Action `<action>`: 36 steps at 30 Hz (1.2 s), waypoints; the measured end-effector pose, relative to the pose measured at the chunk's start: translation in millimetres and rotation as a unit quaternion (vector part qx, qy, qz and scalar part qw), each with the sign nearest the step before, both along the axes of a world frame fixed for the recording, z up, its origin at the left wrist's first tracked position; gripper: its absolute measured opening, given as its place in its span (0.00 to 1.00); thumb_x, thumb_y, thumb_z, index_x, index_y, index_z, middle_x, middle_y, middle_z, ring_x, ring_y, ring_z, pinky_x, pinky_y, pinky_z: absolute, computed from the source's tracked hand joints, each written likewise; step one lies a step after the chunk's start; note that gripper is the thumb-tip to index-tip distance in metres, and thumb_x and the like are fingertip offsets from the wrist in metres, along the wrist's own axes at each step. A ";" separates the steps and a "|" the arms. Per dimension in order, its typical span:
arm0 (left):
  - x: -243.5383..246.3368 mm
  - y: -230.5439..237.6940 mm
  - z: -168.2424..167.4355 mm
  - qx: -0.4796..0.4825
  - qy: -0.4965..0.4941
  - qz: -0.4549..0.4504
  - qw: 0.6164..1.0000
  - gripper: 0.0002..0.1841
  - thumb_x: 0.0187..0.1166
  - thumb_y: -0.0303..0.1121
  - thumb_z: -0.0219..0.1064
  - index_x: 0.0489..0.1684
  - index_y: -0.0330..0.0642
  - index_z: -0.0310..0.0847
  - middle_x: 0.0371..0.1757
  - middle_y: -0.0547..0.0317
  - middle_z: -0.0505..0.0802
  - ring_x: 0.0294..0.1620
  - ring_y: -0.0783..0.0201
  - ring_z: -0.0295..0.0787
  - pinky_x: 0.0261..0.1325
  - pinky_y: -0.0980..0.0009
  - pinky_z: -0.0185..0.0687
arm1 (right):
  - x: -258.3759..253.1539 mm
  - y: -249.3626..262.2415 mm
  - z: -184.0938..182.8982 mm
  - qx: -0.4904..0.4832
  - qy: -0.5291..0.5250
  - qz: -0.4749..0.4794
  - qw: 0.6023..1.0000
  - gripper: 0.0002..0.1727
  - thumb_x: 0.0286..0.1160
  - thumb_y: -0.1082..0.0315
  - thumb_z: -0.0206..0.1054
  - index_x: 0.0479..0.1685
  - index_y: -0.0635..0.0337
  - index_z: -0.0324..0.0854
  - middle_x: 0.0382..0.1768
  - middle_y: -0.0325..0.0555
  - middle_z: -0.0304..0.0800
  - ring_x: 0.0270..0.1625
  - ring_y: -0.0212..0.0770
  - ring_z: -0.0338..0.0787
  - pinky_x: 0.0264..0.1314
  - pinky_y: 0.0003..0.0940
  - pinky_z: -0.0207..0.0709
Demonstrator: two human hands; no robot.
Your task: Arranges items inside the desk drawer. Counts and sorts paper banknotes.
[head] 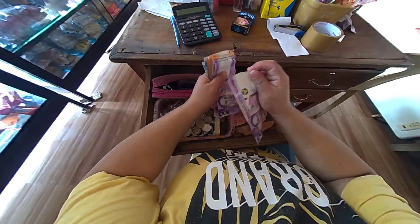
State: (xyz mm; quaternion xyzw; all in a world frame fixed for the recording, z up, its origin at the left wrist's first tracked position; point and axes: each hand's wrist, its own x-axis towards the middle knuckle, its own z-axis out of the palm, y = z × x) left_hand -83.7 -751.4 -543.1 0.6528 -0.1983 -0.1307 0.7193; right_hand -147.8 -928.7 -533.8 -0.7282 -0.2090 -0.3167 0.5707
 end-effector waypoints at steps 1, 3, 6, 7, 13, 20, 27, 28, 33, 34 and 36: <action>-3.9 -1.8 -2.6 0.008 -0.014 -0.007 1.000 0.11 0.89 0.30 0.52 0.51 0.40 0.82 0.36 0.67 0.94 0.38 0.75 0.92 0.47 0.70 0.91 | 1.6 4.0 -1.9 0.014 0.045 0.004 0.999 0.04 0.86 0.71 0.62 0.51 0.59 0.80 0.41 0.27 0.89 0.40 0.16 0.87 0.45 0.15 0.85; -12.6 -5.5 -5.0 0.013 -0.026 -0.024 0.999 0.11 0.88 0.27 0.51 0.48 0.43 0.82 0.34 0.71 0.93 0.36 0.78 0.90 0.45 0.74 0.89 | 5.0 10.0 -5.1 0.042 0.130 0.001 0.991 0.05 0.85 0.71 0.63 0.51 0.61 0.81 0.41 0.31 0.89 0.41 0.19 0.88 0.47 0.17 0.86; -23.4 -11.2 -6.0 0.001 0.006 -0.021 1.000 0.14 0.90 0.28 0.46 0.51 0.43 0.80 0.36 0.69 0.92 0.40 0.78 0.90 0.49 0.73 0.89 | 8.4 16.3 -6.9 0.073 0.202 -0.033 0.976 0.05 0.85 0.69 0.64 0.50 0.60 0.82 0.39 0.33 0.89 0.39 0.20 0.89 0.45 0.17 0.85; -25.2 -12.2 -7.3 -0.008 0.015 -0.020 1.000 0.15 0.92 0.30 0.44 0.54 0.42 0.79 0.39 0.67 0.92 0.42 0.76 0.91 0.52 0.72 0.89 | 9.1 18.2 -7.0 0.083 0.210 -0.044 0.973 0.05 0.85 0.69 0.64 0.50 0.60 0.83 0.38 0.34 0.90 0.38 0.20 0.89 0.44 0.18 0.85; -30.1 -14.7 -9.5 -0.029 -0.015 -0.018 0.999 0.17 0.95 0.34 0.42 0.59 0.41 0.80 0.44 0.67 0.94 0.48 0.76 0.92 0.58 0.71 0.89 | 11.1 18.7 -6.2 0.104 0.228 -0.046 0.967 0.21 0.86 0.69 0.64 0.75 0.64 0.77 0.57 0.43 0.92 0.46 0.24 0.92 0.51 0.20 0.88; -30.1 -14.6 -6.1 -0.017 0.039 -0.027 0.999 0.19 0.95 0.35 0.38 0.59 0.44 0.79 0.42 0.67 0.94 0.45 0.75 0.92 0.53 0.70 0.91 | 6.5 20.0 -5.6 0.077 0.237 -0.079 0.965 0.22 0.86 0.64 0.65 0.77 0.51 0.76 0.44 0.42 0.92 0.27 0.27 0.88 0.33 0.21 0.85; -31.9 -10.4 -7.6 0.088 -0.090 -0.041 0.991 0.24 0.95 0.40 0.42 0.64 0.25 0.76 0.48 0.56 0.93 0.51 0.78 0.90 0.62 0.73 0.86 | 15.1 13.5 2.2 0.072 0.325 -0.090 0.939 0.20 0.87 0.57 0.64 0.66 0.61 0.84 0.52 0.46 0.93 0.51 0.32 0.92 0.59 0.34 0.85; -32.3 -9.7 -10.8 0.097 -0.127 -0.042 0.986 0.29 0.93 0.46 0.43 0.64 0.22 0.74 0.49 0.56 0.92 0.52 0.80 0.88 0.63 0.74 0.85 | 14.7 13.5 3.7 0.080 0.331 -0.086 0.936 0.20 0.87 0.57 0.64 0.64 0.62 0.85 0.51 0.46 0.94 0.51 0.32 0.92 0.60 0.35 0.85; -32.4 -16.9 -2.5 0.082 -0.043 0.004 0.996 0.18 0.89 0.36 0.55 0.60 0.27 0.79 0.44 0.57 0.94 0.47 0.72 0.92 0.58 0.68 0.88 | 9.6 12.7 7.9 0.063 0.325 -0.064 0.941 0.23 0.90 0.56 0.59 0.73 0.63 0.79 0.61 0.51 0.90 0.58 0.37 0.90 0.67 0.36 0.81; -30.0 -17.3 2.7 0.077 -0.006 0.027 0.997 0.17 0.91 0.35 0.51 0.59 0.29 0.79 0.43 0.57 0.94 0.45 0.71 0.93 0.56 0.67 0.89 | 8.5 12.0 7.8 0.039 0.318 -0.063 0.945 0.26 0.90 0.56 0.59 0.79 0.63 0.74 0.64 0.54 0.88 0.59 0.40 0.90 0.67 0.38 0.81; -23.6 -15.8 8.9 0.040 0.036 0.065 0.996 0.18 0.93 0.35 0.45 0.60 0.31 0.78 0.42 0.58 0.94 0.45 0.70 0.94 0.55 0.66 0.91 | 7.9 12.6 0.7 -0.042 0.242 -0.104 0.964 0.33 0.86 0.55 0.64 0.85 0.64 0.68 0.50 0.55 0.90 0.43 0.42 0.90 0.52 0.40 0.84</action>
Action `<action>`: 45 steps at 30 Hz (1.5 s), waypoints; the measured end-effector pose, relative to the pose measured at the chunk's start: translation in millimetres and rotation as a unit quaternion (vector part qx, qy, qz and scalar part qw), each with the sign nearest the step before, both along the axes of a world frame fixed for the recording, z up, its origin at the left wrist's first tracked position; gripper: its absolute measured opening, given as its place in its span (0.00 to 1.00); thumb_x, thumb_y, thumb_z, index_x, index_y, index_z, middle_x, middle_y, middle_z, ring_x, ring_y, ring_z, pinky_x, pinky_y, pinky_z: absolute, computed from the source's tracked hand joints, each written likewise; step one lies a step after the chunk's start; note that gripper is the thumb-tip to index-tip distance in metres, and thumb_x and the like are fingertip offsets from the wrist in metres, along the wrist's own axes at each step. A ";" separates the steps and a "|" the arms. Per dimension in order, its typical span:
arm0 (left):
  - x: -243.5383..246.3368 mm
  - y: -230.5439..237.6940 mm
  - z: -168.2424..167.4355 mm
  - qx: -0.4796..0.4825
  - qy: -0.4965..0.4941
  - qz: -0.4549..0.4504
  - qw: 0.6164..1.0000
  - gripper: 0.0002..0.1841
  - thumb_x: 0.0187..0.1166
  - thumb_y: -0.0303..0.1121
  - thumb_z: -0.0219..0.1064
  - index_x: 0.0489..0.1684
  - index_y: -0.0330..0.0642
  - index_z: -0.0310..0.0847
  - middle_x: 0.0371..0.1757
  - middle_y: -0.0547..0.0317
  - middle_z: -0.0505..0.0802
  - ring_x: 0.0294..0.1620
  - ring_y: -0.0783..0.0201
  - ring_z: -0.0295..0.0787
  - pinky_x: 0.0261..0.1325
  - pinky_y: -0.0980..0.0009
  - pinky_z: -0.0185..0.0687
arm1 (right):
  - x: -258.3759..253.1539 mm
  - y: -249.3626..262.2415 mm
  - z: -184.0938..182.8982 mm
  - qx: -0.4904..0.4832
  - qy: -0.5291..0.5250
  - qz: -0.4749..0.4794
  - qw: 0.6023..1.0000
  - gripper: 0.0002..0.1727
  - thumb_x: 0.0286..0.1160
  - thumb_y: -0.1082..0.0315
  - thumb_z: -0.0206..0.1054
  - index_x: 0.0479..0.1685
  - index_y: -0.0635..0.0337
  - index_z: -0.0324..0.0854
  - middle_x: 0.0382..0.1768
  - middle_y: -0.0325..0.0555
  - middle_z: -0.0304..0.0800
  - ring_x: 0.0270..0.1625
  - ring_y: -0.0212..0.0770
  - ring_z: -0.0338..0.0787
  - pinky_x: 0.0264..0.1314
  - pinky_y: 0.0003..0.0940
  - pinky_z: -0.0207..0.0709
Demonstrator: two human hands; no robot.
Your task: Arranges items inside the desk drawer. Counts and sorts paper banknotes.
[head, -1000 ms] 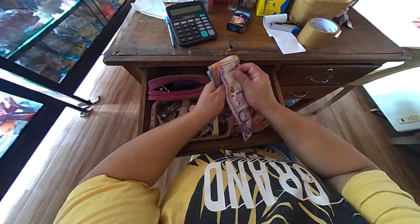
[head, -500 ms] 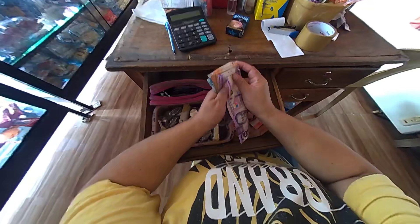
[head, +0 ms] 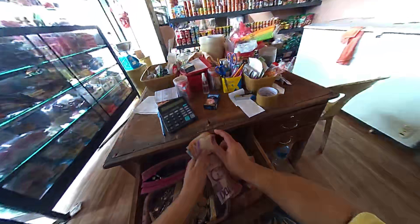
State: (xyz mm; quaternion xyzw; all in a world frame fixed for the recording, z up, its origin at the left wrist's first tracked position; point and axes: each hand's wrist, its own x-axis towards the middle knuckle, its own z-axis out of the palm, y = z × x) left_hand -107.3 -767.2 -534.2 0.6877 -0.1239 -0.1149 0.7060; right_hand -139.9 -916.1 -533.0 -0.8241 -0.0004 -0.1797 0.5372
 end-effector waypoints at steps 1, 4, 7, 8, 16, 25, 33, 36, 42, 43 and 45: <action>3.6 2.0 2.0 -0.022 0.011 0.013 1.000 0.19 0.93 0.35 0.44 0.61 0.31 0.78 0.43 0.57 0.94 0.45 0.69 0.94 0.54 0.65 0.91 | -0.1 -0.2 -5.9 -0.063 -0.065 -0.011 0.996 0.34 0.83 0.55 0.67 0.83 0.66 0.69 0.48 0.54 0.90 0.44 0.42 0.89 0.52 0.39 0.85; 9.6 7.0 9.9 -0.050 0.035 0.031 0.998 0.19 0.95 0.35 0.43 0.59 0.32 0.78 0.40 0.57 0.95 0.42 0.68 0.95 0.50 0.66 0.93 | 3.1 -0.5 -20.5 -0.216 -0.279 0.000 0.936 0.23 0.76 0.59 0.73 0.65 0.64 0.87 0.56 0.56 0.91 0.61 0.49 0.91 0.68 0.39 0.84; 7.2 5.6 16.8 -0.050 0.058 0.041 0.996 0.18 0.95 0.35 0.42 0.50 0.35 0.79 0.33 0.61 0.94 0.35 0.70 0.93 0.43 0.70 0.91 | 5.2 6.2 -28.0 -0.283 -0.332 0.061 0.898 0.16 0.75 0.65 0.73 0.57 0.63 0.91 0.60 0.54 0.93 0.67 0.50 0.90 0.75 0.40 0.79; 6.8 5.3 18.0 -0.053 0.073 0.042 0.995 0.19 0.96 0.36 0.42 0.50 0.35 0.79 0.33 0.60 0.93 0.35 0.69 0.93 0.42 0.70 0.91 | 6.5 6.7 -29.9 -0.295 -0.332 0.068 0.894 0.15 0.74 0.66 0.74 0.56 0.63 0.91 0.61 0.53 0.94 0.67 0.50 0.91 0.74 0.41 0.79; 12.8 13.7 16.2 -0.154 0.232 -0.091 0.956 0.28 0.96 0.46 0.31 0.64 0.38 0.75 0.50 0.48 0.94 0.53 0.57 0.93 0.58 0.57 0.90 | 9.0 -2.7 -31.0 -0.347 -0.320 0.042 0.881 0.13 0.72 0.63 0.74 0.52 0.55 0.93 0.53 0.45 0.95 0.61 0.44 0.92 0.70 0.41 0.81; 12.1 12.1 9.6 -0.138 0.258 -0.214 0.932 0.31 0.95 0.52 0.30 0.60 0.43 0.80 0.49 0.53 0.94 0.54 0.59 0.93 0.61 0.59 0.89 | 7.3 -8.5 -27.0 -0.220 -0.306 0.012 0.926 0.09 0.67 0.70 0.65 0.37 0.65 0.90 0.35 0.50 0.93 0.43 0.42 0.93 0.53 0.34 0.86; 15.1 16.5 10.4 -0.140 0.248 -0.213 0.935 0.38 0.91 0.60 0.24 0.67 0.39 0.73 0.55 0.48 0.94 0.54 0.55 0.93 0.58 0.58 0.91 | 8.0 -26.1 -11.5 -0.012 -0.275 -0.138 0.951 0.09 0.74 0.71 0.70 0.43 0.69 0.87 0.41 0.46 0.91 0.46 0.26 0.90 0.54 0.21 0.85; 14.1 14.2 8.3 -0.129 0.250 -0.188 0.941 0.25 0.96 0.43 0.33 0.65 0.37 0.73 0.54 0.49 0.94 0.50 0.58 0.95 0.55 0.62 0.92 | 10.8 -29.6 -19.8 -0.037 -0.322 -0.142 0.935 0.08 0.72 0.73 0.72 0.45 0.67 0.87 0.46 0.45 0.89 0.51 0.26 0.88 0.55 0.20 0.84; 10.5 11.6 7.7 -0.180 0.291 -0.136 0.930 0.23 0.95 0.41 0.32 0.58 0.43 0.76 0.47 0.51 0.93 0.50 0.58 0.94 0.57 0.58 0.90 | 13.6 -12.0 -31.4 -0.225 -0.399 0.010 0.889 0.04 0.74 0.72 0.72 0.43 0.61 0.87 0.53 0.51 0.91 0.65 0.44 0.88 0.78 0.42 0.76; 10.9 11.5 8.4 -0.202 0.295 -0.129 0.925 0.25 0.96 0.45 0.32 0.58 0.44 0.77 0.47 0.50 0.93 0.50 0.57 0.93 0.58 0.57 0.90 | 14.1 -9.0 -32.4 -0.246 -0.406 0.022 0.880 0.04 0.75 0.71 0.71 0.43 0.60 0.87 0.53 0.50 0.91 0.65 0.45 0.88 0.79 0.45 0.75; 12.8 11.2 8.9 -0.228 0.296 -0.116 0.920 0.26 0.95 0.48 0.32 0.57 0.45 0.77 0.46 0.51 0.93 0.49 0.57 0.93 0.57 0.57 0.90 | 13.8 -6.5 -31.9 -0.259 -0.412 0.028 0.873 0.03 0.77 0.70 0.69 0.43 0.58 0.86 0.53 0.49 0.91 0.66 0.43 0.88 0.80 0.45 0.75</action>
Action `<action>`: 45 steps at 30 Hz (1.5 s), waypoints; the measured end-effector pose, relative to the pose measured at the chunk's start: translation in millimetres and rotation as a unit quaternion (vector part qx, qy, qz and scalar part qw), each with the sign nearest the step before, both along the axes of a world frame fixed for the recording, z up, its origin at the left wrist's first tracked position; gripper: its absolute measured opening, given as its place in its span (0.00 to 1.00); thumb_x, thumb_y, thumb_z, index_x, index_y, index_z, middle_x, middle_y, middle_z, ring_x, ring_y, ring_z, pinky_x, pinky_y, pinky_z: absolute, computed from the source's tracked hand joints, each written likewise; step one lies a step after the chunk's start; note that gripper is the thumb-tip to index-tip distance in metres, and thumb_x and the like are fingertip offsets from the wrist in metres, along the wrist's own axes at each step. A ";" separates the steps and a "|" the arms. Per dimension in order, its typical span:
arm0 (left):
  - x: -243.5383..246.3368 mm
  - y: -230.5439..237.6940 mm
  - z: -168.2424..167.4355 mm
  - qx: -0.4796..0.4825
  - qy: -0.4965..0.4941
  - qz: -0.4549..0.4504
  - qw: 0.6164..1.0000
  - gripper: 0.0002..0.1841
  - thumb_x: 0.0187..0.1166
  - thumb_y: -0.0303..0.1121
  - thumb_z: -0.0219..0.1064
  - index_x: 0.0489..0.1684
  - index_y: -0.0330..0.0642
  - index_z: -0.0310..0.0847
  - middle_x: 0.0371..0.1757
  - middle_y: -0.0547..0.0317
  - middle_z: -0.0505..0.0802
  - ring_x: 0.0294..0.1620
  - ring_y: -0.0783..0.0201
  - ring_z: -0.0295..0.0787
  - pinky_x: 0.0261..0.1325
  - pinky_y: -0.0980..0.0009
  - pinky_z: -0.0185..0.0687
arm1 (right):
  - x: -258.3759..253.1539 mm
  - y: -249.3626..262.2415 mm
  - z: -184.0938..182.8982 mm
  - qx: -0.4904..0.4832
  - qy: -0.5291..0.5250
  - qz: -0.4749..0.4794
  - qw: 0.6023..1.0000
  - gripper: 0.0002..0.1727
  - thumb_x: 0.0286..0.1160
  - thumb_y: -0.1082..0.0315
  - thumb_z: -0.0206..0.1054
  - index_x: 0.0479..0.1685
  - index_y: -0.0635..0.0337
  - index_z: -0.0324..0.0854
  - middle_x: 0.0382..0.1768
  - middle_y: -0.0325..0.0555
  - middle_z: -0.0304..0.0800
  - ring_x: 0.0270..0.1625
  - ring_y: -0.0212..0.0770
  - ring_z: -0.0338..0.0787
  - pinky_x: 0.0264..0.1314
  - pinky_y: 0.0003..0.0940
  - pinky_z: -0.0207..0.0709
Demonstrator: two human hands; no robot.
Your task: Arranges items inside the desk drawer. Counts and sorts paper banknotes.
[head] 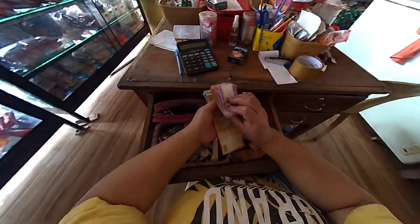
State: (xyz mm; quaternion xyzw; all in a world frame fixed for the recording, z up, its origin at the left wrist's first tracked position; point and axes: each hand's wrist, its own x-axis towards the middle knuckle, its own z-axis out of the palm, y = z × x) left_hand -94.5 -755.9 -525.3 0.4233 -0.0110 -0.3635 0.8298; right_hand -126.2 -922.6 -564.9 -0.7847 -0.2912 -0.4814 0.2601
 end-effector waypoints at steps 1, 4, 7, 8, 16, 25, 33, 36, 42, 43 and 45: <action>0.4 -0.4 -1.0 0.000 0.003 0.005 1.000 0.25 0.95 0.47 0.33 0.57 0.45 0.77 0.45 0.51 0.93 0.48 0.57 0.93 0.56 0.58 0.90 | -0.6 -1.0 1.0 0.012 0.002 -0.003 1.000 0.03 0.77 0.70 0.69 0.42 0.58 0.84 0.53 0.48 0.92 0.66 0.43 0.88 0.78 0.43 0.76; -0.1 -0.6 -9.2 0.022 -0.016 -0.054 0.998 0.18 0.90 0.33 0.38 0.58 0.40 0.76 0.48 0.50 0.93 0.50 0.57 0.93 0.56 0.59 0.90 | 1.1 -12.4 6.7 0.082 0.012 -0.033 0.996 0.04 0.75 0.72 0.70 0.44 0.61 0.83 0.53 0.49 0.92 0.64 0.42 0.89 0.72 0.38 0.82; -6.9 -3.1 -9.7 0.066 -0.062 -0.131 0.987 0.16 0.81 0.21 0.45 0.57 0.41 0.76 0.47 0.56 0.94 0.47 0.64 0.94 0.52 0.65 0.92 | 2.8 -18.0 7.8 0.096 -0.003 -0.049 0.994 0.05 0.73 0.74 0.71 0.44 0.62 0.83 0.53 0.50 0.92 0.64 0.41 0.89 0.71 0.36 0.82; -8.4 -4.2 -8.5 0.071 -0.065 -0.138 0.986 0.14 0.81 0.21 0.47 0.55 0.41 0.76 0.45 0.57 0.95 0.45 0.65 0.94 0.51 0.66 0.92 | 1.5 -15.7 7.7 0.085 0.000 -0.048 0.995 0.05 0.73 0.73 0.71 0.44 0.61 0.82 0.53 0.50 0.92 0.65 0.41 0.89 0.73 0.37 0.81; -0.6 -0.8 -1.0 -0.027 -0.029 -0.059 0.997 0.32 0.94 0.51 0.23 0.57 0.44 0.77 0.45 0.52 0.94 0.50 0.59 0.93 0.56 0.59 0.90 | -4.7 5.7 0.5 -0.028 -0.011 -0.001 1.000 0.05 0.85 0.64 0.64 0.48 0.53 0.81 0.56 0.47 0.94 0.67 0.43 0.89 0.81 0.44 0.73; -6.5 3.6 -0.3 -0.122 -0.072 -0.004 0.990 0.16 0.89 0.40 0.48 0.58 0.41 0.77 0.48 0.51 0.95 0.53 0.60 0.94 0.60 0.60 0.90 | -6.6 13.0 -2.1 -0.011 0.064 0.037 0.997 0.14 0.84 0.59 0.67 0.56 0.57 0.87 0.69 0.55 0.88 0.81 0.50 0.79 0.88 0.45 0.66; 19.9 10.5 15.2 -0.122 -0.006 0.189 0.974 0.20 0.94 0.36 0.35 0.63 0.34 0.70 0.52 0.39 0.92 0.51 0.48 0.94 0.55 0.54 0.91 | -19.8 17.7 28.4 0.281 0.497 0.124 0.812 0.42 0.84 0.61 0.65 0.92 0.67 0.47 0.54 0.52 0.91 0.44 0.33 0.93 0.47 0.30 0.89; 24.7 10.8 16.2 -0.119 -0.006 0.224 0.967 0.20 0.94 0.36 0.36 0.63 0.34 0.71 0.52 0.37 0.92 0.52 0.47 0.94 0.55 0.53 0.91 | -18.6 15.9 37.7 0.357 0.539 0.175 0.743 0.37 0.81 0.74 0.60 0.91 0.61 0.51 0.46 0.48 0.93 0.36 0.36 0.95 0.36 0.30 0.90; 17.5 7.5 -10.2 0.048 -0.240 0.180 0.953 0.15 0.88 0.27 0.46 0.63 0.29 0.71 0.48 0.50 0.95 0.50 0.61 0.95 0.57 0.61 0.92 | -20.4 8.1 35.1 0.477 0.492 0.292 0.667 0.23 0.81 0.75 0.57 0.75 0.66 0.69 0.50 0.50 0.93 0.41 0.41 0.96 0.43 0.35 0.92; 14.4 8.4 -18.1 0.093 -0.327 0.135 0.931 0.18 0.87 0.32 0.51 0.67 0.28 0.71 0.52 0.54 0.94 0.53 0.67 0.93 0.61 0.65 0.90 | -20.0 7.6 34.8 0.503 0.478 0.298 0.656 0.19 0.82 0.75 0.56 0.70 0.66 0.73 0.47 0.48 0.94 0.37 0.39 0.95 0.41 0.34 0.91; 8.8 10.7 -32.0 0.146 -0.494 0.033 0.857 0.38 0.90 0.55 0.49 0.77 0.21 0.64 0.66 0.52 0.89 0.64 0.77 0.85 0.72 0.72 0.81 | -18.8 6.3 36.6 0.533 0.472 0.283 0.643 0.13 0.85 0.75 0.53 0.60 0.65 0.77 0.42 0.47 0.94 0.35 0.38 0.95 0.41 0.33 0.91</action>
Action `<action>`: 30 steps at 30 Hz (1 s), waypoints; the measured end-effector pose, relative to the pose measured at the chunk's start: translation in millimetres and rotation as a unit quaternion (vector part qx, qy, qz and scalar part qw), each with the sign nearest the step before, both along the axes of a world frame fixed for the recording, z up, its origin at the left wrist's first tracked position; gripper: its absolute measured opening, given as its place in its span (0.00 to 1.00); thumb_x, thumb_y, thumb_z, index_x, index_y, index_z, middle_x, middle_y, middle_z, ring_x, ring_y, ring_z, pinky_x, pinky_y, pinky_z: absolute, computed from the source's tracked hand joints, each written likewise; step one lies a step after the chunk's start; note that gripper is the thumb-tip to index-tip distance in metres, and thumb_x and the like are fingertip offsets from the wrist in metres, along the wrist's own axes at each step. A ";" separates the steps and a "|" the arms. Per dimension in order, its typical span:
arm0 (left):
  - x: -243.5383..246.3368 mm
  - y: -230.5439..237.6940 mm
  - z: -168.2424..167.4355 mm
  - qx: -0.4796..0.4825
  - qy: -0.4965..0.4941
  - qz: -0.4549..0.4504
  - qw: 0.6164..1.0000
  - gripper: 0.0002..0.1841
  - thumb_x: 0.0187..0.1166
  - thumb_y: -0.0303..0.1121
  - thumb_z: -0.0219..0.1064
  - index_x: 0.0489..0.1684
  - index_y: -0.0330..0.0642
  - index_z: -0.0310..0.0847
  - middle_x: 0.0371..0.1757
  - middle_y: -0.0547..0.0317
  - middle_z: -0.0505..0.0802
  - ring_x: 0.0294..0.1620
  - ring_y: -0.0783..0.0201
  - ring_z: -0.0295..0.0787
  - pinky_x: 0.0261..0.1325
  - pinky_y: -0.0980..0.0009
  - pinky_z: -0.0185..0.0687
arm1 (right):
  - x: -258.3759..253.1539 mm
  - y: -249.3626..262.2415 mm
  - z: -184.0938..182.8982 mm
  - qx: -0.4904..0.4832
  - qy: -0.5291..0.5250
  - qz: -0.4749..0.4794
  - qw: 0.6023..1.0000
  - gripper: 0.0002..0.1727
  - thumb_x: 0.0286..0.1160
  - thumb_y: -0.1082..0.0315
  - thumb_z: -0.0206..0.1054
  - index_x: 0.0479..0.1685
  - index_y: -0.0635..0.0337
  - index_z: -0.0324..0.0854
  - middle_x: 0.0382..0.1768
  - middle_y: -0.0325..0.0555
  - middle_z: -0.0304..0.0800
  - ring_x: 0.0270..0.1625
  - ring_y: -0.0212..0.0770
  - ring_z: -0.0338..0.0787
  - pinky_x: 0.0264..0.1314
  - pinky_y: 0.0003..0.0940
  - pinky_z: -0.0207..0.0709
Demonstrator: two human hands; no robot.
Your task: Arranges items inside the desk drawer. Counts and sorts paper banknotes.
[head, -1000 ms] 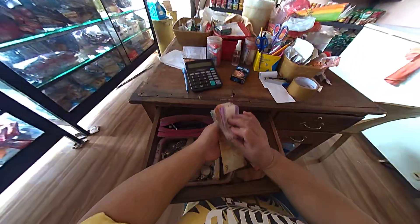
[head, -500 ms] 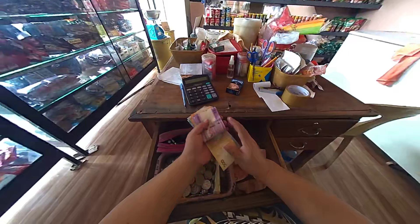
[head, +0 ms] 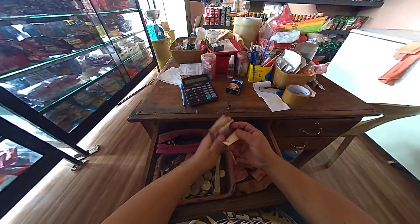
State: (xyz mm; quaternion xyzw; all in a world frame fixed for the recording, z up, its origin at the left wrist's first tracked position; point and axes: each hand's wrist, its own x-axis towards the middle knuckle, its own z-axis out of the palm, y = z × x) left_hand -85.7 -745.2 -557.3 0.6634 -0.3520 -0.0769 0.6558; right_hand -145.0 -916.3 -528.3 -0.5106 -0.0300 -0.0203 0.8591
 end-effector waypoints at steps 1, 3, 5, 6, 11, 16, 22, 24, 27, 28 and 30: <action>-3.3 -1.1 -3.4 0.029 -0.055 -0.028 0.998 0.49 0.86 0.67 0.44 0.77 0.17 0.63 0.66 0.51 0.88 0.65 0.80 0.83 0.72 0.75 0.79 | 0.3 -0.2 1.7 -0.006 0.018 -0.009 1.000 0.11 0.87 0.74 0.52 0.58 0.65 0.78 0.41 0.47 0.94 0.35 0.38 0.95 0.41 0.33 0.91; -6.3 -4.0 -7.4 0.029 -0.085 -0.079 0.993 0.58 0.75 0.77 0.46 0.75 0.16 0.63 0.61 0.56 0.90 0.63 0.84 0.83 0.70 0.78 0.80 | 0.6 -0.2 3.5 -0.010 0.038 -0.014 0.999 0.11 0.91 0.71 0.50 0.58 0.63 0.76 0.38 0.48 0.95 0.34 0.39 0.96 0.39 0.33 0.91; -5.1 -5.2 -7.2 0.016 -0.004 -0.099 0.995 0.46 0.81 0.62 0.61 0.76 0.21 0.62 0.58 0.61 0.90 0.59 0.81 0.86 0.67 0.76 0.83 | 1.5 -1.6 2.2 -0.012 0.013 -0.017 1.000 0.16 0.94 0.68 0.44 0.70 0.61 0.68 0.39 0.46 0.94 0.37 0.40 0.96 0.42 0.34 0.91; -5.6 -6.2 -3.6 0.007 0.059 -0.077 0.995 0.35 0.84 0.48 0.63 0.77 0.24 0.63 0.58 0.59 0.91 0.58 0.76 0.89 0.67 0.72 0.85 | 2.9 -2.6 0.3 -0.021 -0.014 -0.029 0.999 0.19 0.93 0.67 0.43 0.77 0.62 0.63 0.41 0.46 0.93 0.39 0.41 0.96 0.44 0.35 0.91; -9.2 -10.9 8.0 -0.102 0.194 0.037 0.975 0.19 0.92 0.35 0.44 0.71 0.33 0.68 0.55 0.58 0.93 0.56 0.67 0.92 0.62 0.64 0.89 | 8.3 -6.5 -9.9 -0.220 -0.049 -0.115 0.967 0.29 0.88 0.63 0.53 0.85 0.69 0.62 0.68 0.52 0.81 0.67 0.37 0.84 0.68 0.32 0.80; -15.6 -11.6 7.3 -0.069 0.186 -0.018 0.980 0.20 0.89 0.32 0.52 0.75 0.32 0.66 0.57 0.61 0.92 0.58 0.73 0.90 0.68 0.70 0.85 | 6.5 1.6 -16.7 -0.295 -0.050 -0.033 0.954 0.21 0.93 0.62 0.52 0.70 0.69 0.73 0.54 0.45 0.89 0.55 0.26 0.89 0.63 0.25 0.84; -11.3 -15.2 31.8 -0.147 0.345 0.070 0.924 0.28 0.96 0.48 0.36 0.80 0.36 0.65 0.61 0.46 0.90 0.58 0.56 0.92 0.61 0.58 0.89 | 6.7 2.1 -23.6 -0.362 -0.080 -0.082 0.925 0.18 0.88 0.63 0.60 0.64 0.69 0.77 0.50 0.46 0.91 0.50 0.27 0.91 0.57 0.25 0.86; -11.5 -16.8 38.7 -0.148 0.386 0.108 0.904 0.29 0.96 0.49 0.35 0.65 0.34 0.76 0.51 0.46 0.93 0.51 0.56 0.94 0.55 0.58 0.90 | 5.4 4.2 -25.5 -0.376 -0.087 -0.060 0.921 0.23 0.88 0.61 0.60 0.71 0.71 0.72 0.55 0.49 0.89 0.54 0.29 0.91 0.60 0.27 0.85; -12.9 -18.0 31.9 -0.125 0.367 0.124 0.913 0.24 0.97 0.42 0.37 0.53 0.34 0.78 0.43 0.49 0.92 0.44 0.59 0.93 0.50 0.63 0.90 | 1.5 8.7 -27.4 -0.387 -0.094 -0.039 0.916 0.28 0.88 0.59 0.59 0.77 0.72 0.64 0.59 0.52 0.88 0.57 0.31 0.90 0.62 0.28 0.85; -13.3 -18.3 29.5 -0.117 0.356 0.123 0.919 0.23 0.97 0.40 0.38 0.51 0.34 0.78 0.41 0.50 0.92 0.43 0.60 0.93 0.49 0.64 0.90 | 0.6 9.1 -27.4 -0.390 -0.099 -0.040 0.914 0.28 0.89 0.58 0.59 0.77 0.72 0.65 0.59 0.53 0.87 0.56 0.30 0.90 0.60 0.28 0.84; -14.1 -17.9 27.1 -0.091 0.336 0.109 0.931 0.20 0.97 0.37 0.39 0.50 0.36 0.77 0.39 0.53 0.91 0.41 0.63 0.92 0.48 0.65 0.90 | 0.0 7.3 -27.3 -0.397 -0.118 -0.048 0.909 0.26 0.89 0.58 0.58 0.72 0.73 0.68 0.57 0.52 0.88 0.55 0.29 0.90 0.60 0.26 0.84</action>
